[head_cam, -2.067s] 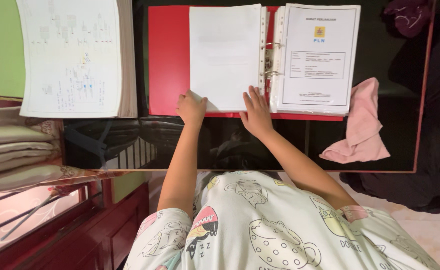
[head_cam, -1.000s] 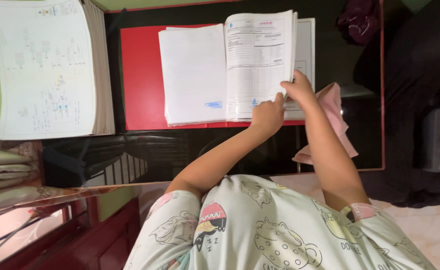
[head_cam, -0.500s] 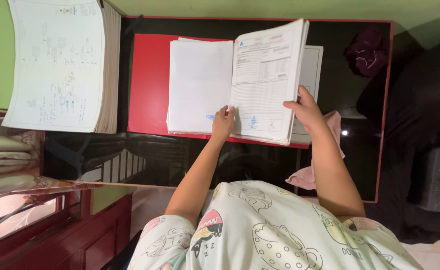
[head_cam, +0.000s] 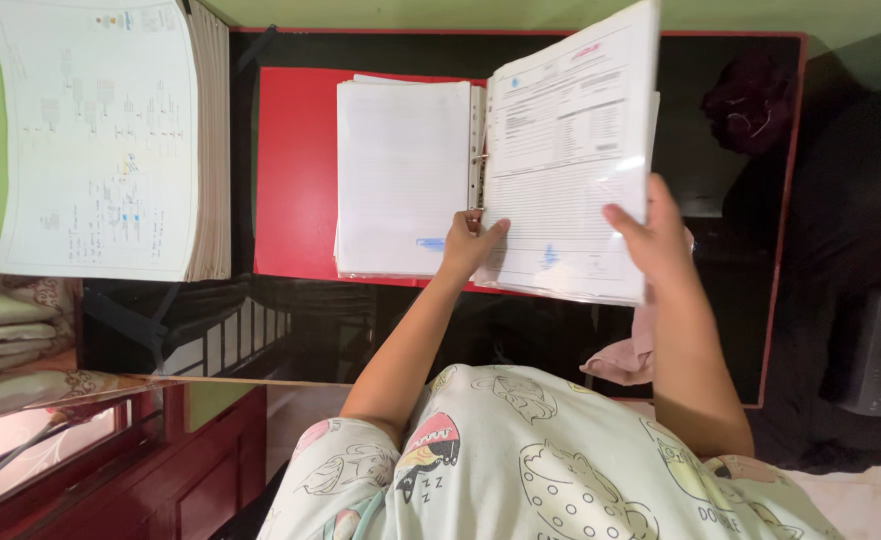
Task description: The person opens a red binder, flips through its pages, then wipes the binder's cover and pages with a pink cloth. They close the binder and place it on a stack. They repeat the wiping process with a yellow binder and a blue binder, stacking them together.
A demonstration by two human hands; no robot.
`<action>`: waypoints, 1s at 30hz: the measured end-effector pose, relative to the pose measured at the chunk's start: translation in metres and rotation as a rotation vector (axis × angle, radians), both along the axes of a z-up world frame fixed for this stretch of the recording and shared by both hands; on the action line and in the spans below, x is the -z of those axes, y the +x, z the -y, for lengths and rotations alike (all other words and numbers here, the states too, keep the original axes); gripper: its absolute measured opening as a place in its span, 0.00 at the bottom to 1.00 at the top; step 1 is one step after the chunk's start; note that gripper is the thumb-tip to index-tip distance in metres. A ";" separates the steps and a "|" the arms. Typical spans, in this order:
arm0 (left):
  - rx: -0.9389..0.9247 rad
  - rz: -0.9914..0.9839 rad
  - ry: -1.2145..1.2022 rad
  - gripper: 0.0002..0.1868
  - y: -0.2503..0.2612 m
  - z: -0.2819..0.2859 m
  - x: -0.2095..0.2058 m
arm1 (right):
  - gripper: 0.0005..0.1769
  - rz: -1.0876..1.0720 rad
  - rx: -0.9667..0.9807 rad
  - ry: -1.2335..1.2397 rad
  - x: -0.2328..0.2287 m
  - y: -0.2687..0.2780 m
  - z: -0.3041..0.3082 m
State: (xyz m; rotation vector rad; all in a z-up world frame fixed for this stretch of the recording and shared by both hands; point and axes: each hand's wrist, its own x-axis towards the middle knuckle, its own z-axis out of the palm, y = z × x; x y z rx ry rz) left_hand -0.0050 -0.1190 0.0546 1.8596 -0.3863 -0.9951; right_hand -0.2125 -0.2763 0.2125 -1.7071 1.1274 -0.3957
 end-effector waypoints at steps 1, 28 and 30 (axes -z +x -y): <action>-0.001 0.019 -0.003 0.42 -0.005 0.002 -0.004 | 0.25 0.048 0.012 0.023 0.004 -0.007 0.005; -0.036 0.216 0.066 0.18 -0.028 0.009 -0.001 | 0.23 -0.262 0.066 -0.694 0.097 -0.003 0.014; -0.119 0.189 -0.014 0.16 -0.026 0.010 -0.001 | 0.20 -0.092 -0.069 -0.697 0.087 0.031 0.011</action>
